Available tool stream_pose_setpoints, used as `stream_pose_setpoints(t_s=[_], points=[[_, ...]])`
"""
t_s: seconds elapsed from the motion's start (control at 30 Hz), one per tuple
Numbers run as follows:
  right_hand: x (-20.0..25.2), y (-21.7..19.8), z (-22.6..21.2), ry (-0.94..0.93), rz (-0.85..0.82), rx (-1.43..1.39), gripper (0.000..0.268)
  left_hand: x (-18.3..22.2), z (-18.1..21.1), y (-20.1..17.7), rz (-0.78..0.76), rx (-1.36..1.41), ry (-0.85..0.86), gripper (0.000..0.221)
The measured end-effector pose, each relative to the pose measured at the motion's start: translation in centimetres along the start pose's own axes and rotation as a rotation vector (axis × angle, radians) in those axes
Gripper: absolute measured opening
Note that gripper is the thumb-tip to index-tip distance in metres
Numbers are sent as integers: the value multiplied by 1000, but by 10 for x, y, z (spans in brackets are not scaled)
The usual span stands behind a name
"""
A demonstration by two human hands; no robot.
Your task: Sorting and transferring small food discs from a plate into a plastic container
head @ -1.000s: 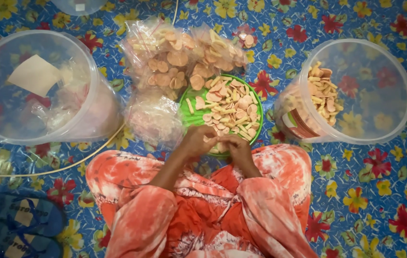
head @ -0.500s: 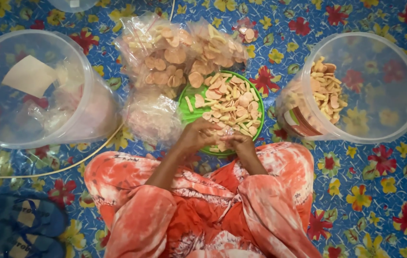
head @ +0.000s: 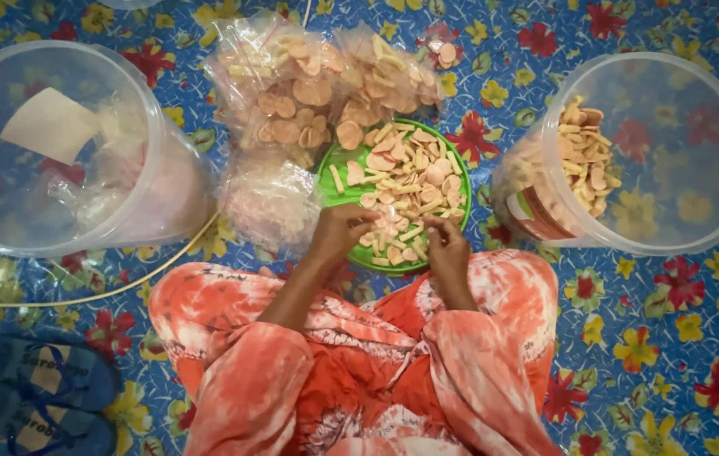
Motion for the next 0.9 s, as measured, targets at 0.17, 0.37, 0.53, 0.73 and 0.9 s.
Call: stream_pose_setpoints(t_s=[0.17,0.37,0.53,0.73,0.9], points=[[2,6,-1,-320,-109,419,24,-1,-6,-5,22,-27,-6,24],[3,9,10,-358,-118,763,38,0,-2,-9,35,-29,-1,24],[19,15,-15,-184,-215,868,45,2,4,-10,31,-22,-17,23],[4,30,-26,-330,-239,579,46,0,0,-11,29,-24,-8,23],[-39,25,-46,-587,-59,719,31,1,30,-24,103,-59,28,22]])
Point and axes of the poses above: each hand's wrist, its own x-axis away from the middle knuckle, its own y-axis out of the palm, z = x × y, the point moved 8 cm from there along -x, towards the middle knuckle, and after that the axes turned 3 degrees about x, right-handed, at the moved point
